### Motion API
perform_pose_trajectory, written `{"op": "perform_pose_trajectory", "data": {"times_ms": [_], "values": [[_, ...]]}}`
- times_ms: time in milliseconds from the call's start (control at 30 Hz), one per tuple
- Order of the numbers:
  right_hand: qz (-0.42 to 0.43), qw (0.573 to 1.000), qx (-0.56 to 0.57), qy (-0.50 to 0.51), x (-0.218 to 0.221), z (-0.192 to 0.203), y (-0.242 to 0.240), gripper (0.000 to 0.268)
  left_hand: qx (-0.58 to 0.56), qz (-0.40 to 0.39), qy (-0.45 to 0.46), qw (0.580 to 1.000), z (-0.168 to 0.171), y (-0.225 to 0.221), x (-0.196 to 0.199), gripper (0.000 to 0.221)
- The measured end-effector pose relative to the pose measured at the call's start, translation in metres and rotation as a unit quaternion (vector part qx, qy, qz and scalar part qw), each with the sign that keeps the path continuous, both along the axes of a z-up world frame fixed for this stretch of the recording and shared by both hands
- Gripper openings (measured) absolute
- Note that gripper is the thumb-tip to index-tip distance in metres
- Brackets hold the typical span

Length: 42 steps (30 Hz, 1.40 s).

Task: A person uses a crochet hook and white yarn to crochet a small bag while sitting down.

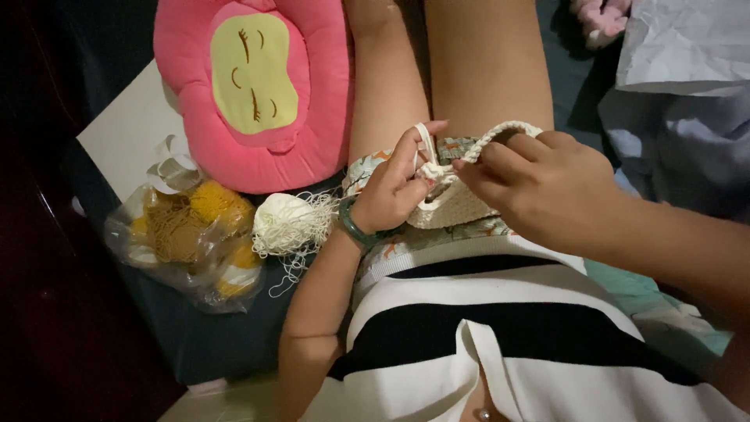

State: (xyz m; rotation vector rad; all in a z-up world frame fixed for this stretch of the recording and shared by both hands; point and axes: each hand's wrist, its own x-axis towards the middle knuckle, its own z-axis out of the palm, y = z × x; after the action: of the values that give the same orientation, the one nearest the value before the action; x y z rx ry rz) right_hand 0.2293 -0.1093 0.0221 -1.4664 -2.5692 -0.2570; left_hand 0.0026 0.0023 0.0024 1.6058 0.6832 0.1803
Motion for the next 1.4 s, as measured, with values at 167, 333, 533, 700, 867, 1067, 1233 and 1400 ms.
{"op": "perform_pose_trajectory", "data": {"times_ms": [167,333,533,700,867,1067,1233,1400], "values": [[-0.043,0.990,-0.108,0.074,0.000,-0.015,-0.002,0.056,-0.014,-0.011,-0.027,0.999,-0.007,0.000,-0.004,0.063],[-0.110,0.950,-0.256,0.140,0.004,-0.024,0.006,0.041,0.048,-0.026,-0.037,0.998,-0.014,-0.001,-0.006,0.063],[-0.134,0.955,-0.149,0.219,-0.003,-0.032,-0.004,0.031,-0.004,0.000,-0.037,0.999,-0.012,-0.002,-0.006,0.061],[-0.077,0.985,-0.033,0.152,-0.011,-0.025,-0.008,0.041,0.094,0.030,0.034,0.995,-0.006,-0.007,-0.005,0.067],[-0.126,0.961,-0.145,0.200,-0.009,-0.026,-0.007,0.038,0.139,0.043,0.013,0.989,-0.017,-0.014,-0.007,0.068],[-0.139,0.947,-0.176,0.230,-0.008,-0.027,-0.008,0.035,0.129,0.042,0.012,0.991,-0.017,-0.015,-0.007,0.067],[-0.067,0.990,-0.031,0.121,-0.014,-0.016,-0.012,0.046,0.139,0.053,0.012,0.989,-0.017,-0.018,-0.007,0.069],[-0.074,0.983,-0.040,0.161,-0.018,-0.028,-0.014,0.052,0.210,0.075,-0.013,0.975,-0.024,-0.023,-0.006,0.065]]}}
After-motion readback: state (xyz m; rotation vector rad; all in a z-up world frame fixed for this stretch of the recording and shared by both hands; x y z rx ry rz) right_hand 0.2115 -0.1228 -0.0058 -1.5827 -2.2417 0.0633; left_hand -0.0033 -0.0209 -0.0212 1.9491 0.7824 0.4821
